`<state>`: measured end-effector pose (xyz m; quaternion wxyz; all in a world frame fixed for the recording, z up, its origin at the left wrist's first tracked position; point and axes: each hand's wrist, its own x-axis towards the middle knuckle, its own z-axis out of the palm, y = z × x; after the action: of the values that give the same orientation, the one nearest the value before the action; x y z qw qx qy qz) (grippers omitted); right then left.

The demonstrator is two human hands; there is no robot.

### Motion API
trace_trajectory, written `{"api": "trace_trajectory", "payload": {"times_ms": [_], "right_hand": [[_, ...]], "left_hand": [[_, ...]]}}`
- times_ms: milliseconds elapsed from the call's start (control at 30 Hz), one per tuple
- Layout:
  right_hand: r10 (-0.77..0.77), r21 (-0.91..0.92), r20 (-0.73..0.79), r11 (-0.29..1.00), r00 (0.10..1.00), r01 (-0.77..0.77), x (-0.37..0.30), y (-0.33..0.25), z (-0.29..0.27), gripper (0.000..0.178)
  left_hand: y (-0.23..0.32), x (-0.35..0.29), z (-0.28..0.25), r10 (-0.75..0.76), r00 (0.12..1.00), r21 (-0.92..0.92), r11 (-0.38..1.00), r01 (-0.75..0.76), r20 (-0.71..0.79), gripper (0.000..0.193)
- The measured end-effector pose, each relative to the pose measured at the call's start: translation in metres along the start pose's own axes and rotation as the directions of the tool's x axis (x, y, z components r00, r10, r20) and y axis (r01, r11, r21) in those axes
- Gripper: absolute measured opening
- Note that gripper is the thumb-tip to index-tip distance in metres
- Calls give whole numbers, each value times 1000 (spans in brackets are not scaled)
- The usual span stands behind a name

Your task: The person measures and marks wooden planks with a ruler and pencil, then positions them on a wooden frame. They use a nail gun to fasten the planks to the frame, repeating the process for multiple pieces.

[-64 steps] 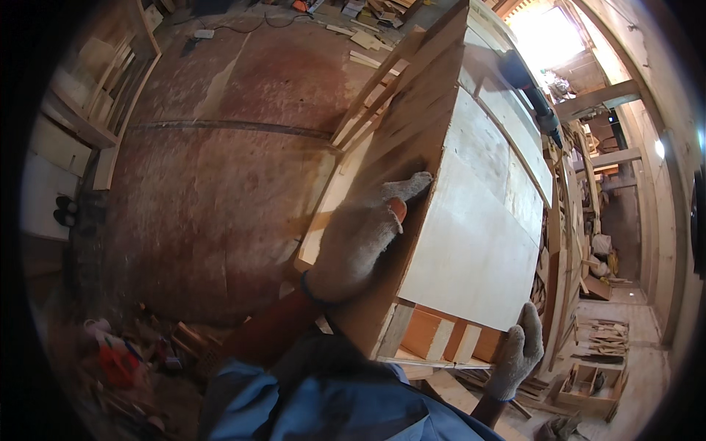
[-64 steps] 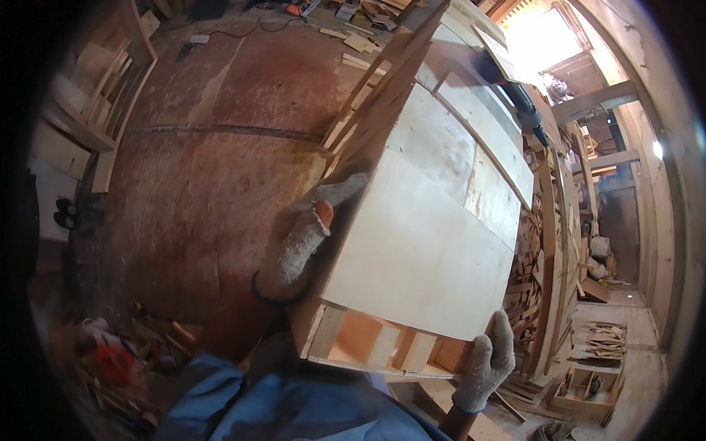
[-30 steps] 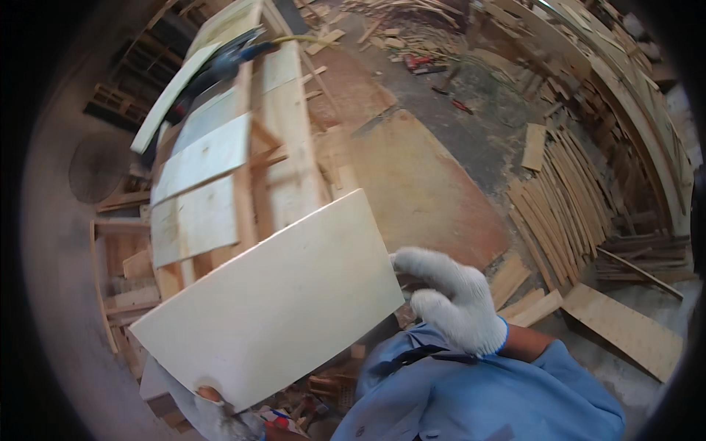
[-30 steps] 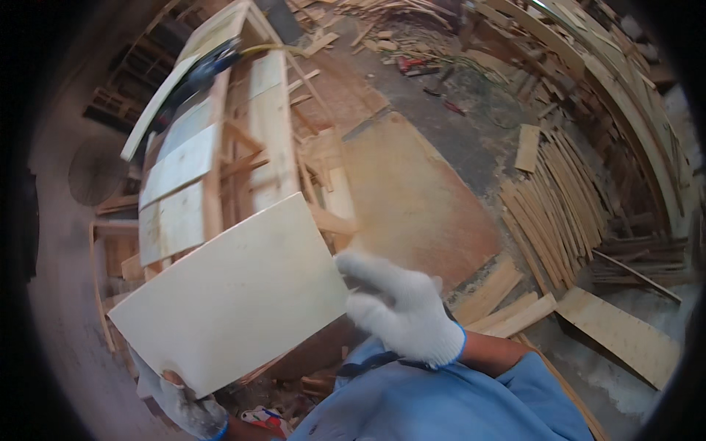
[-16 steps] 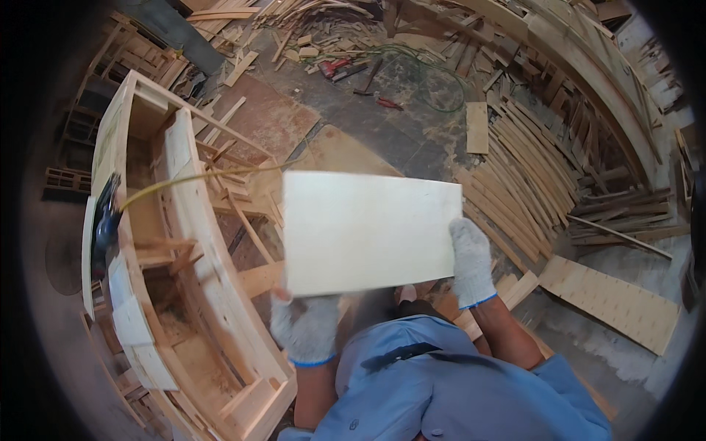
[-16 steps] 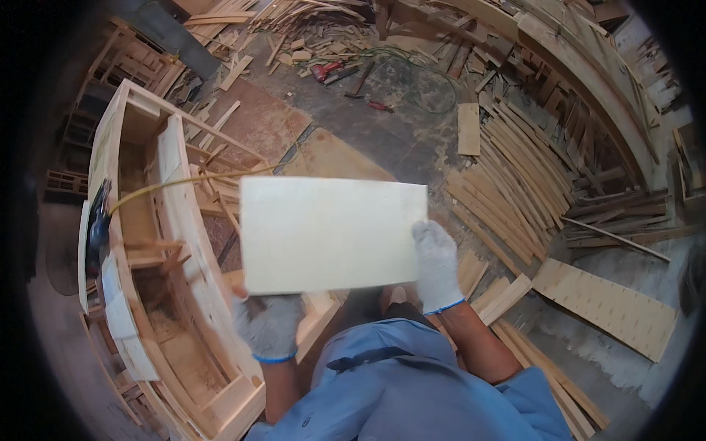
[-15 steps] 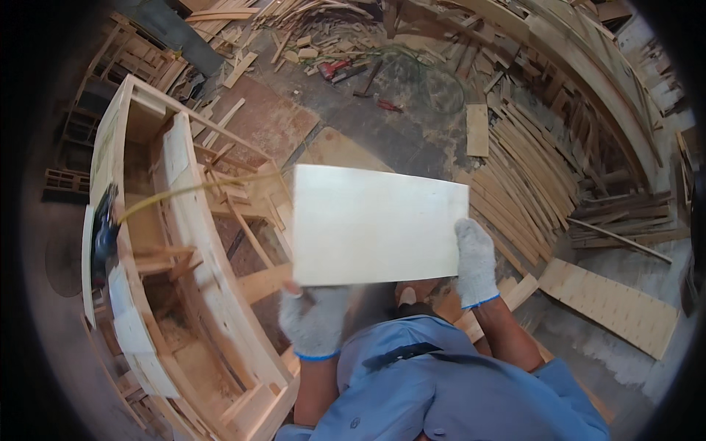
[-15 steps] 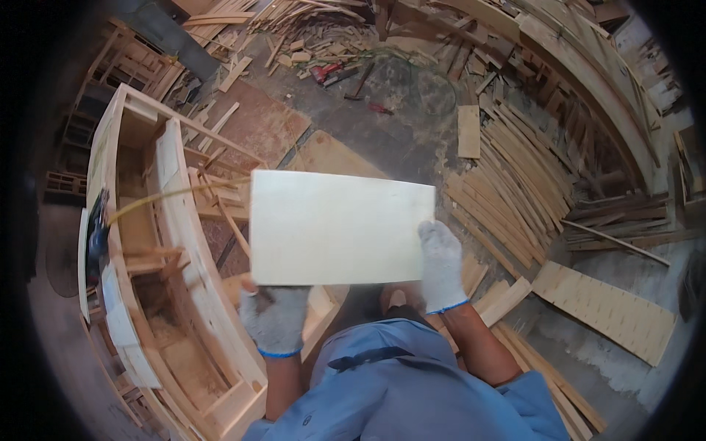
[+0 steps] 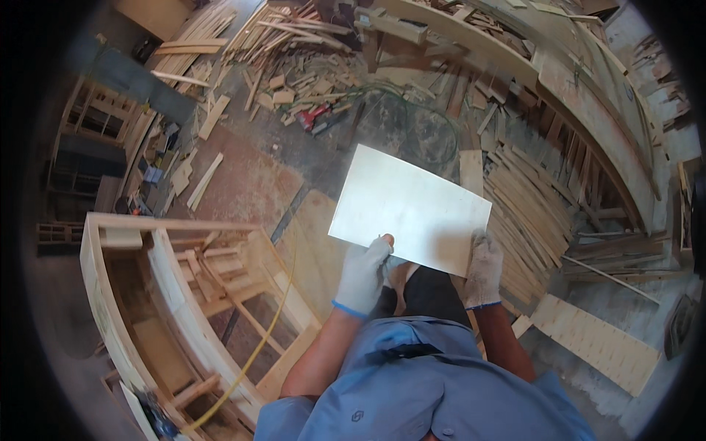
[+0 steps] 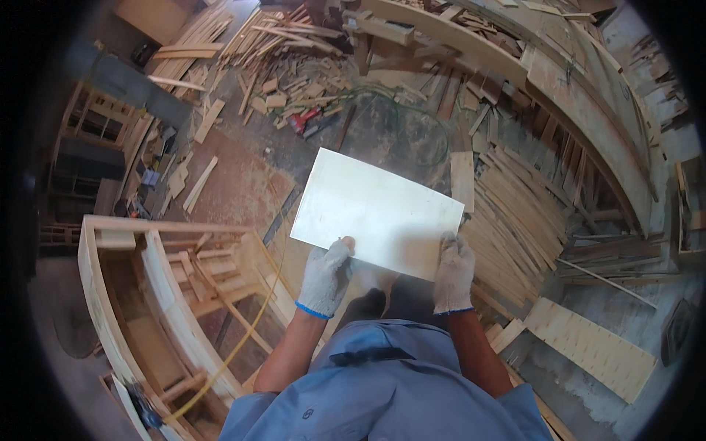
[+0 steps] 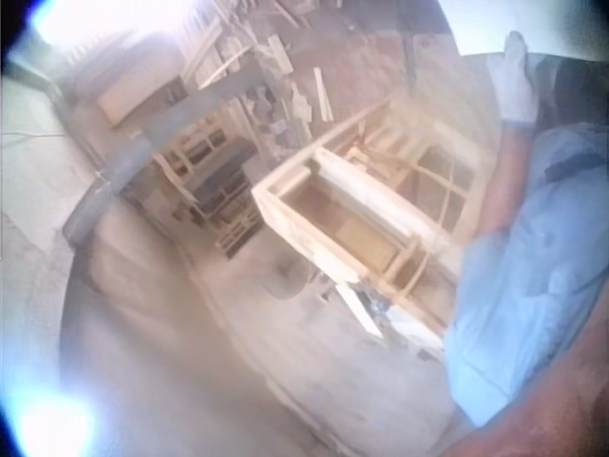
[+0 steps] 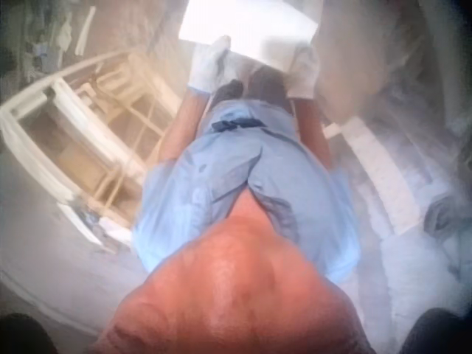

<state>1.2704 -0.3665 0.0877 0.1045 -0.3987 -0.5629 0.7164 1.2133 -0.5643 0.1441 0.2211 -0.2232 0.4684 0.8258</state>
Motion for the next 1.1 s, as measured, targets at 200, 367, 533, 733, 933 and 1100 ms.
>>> {"api": "trace_trajectory", "payload": {"times_ms": [200,367,533,733,933,1100], "right_hand": [[4,-113,69,994,998,4,149,-14,31,29],[294,110,255,938,921,-330,271,-67,94,32],[231,31,215,969,949,-243,376,-121,125,25],[16,-163,44,987,999,-9,496,-191,170,33],[-83,78,-20,993,996,84,590,-240,218,37],[59,86,-168,995,984,-45,642,-276,276,36]], "left_hand": [[27,147,39,-43,992,-3,999,43,116,33],[47,267,90,-55,998,-83,995,57,31,38],[106,360,174,-125,987,-193,971,143,101,39],[169,509,227,91,910,-322,946,48,404,72],[194,769,185,-17,973,-565,812,147,229,72],[201,977,133,109,953,-699,703,127,282,76]]}}
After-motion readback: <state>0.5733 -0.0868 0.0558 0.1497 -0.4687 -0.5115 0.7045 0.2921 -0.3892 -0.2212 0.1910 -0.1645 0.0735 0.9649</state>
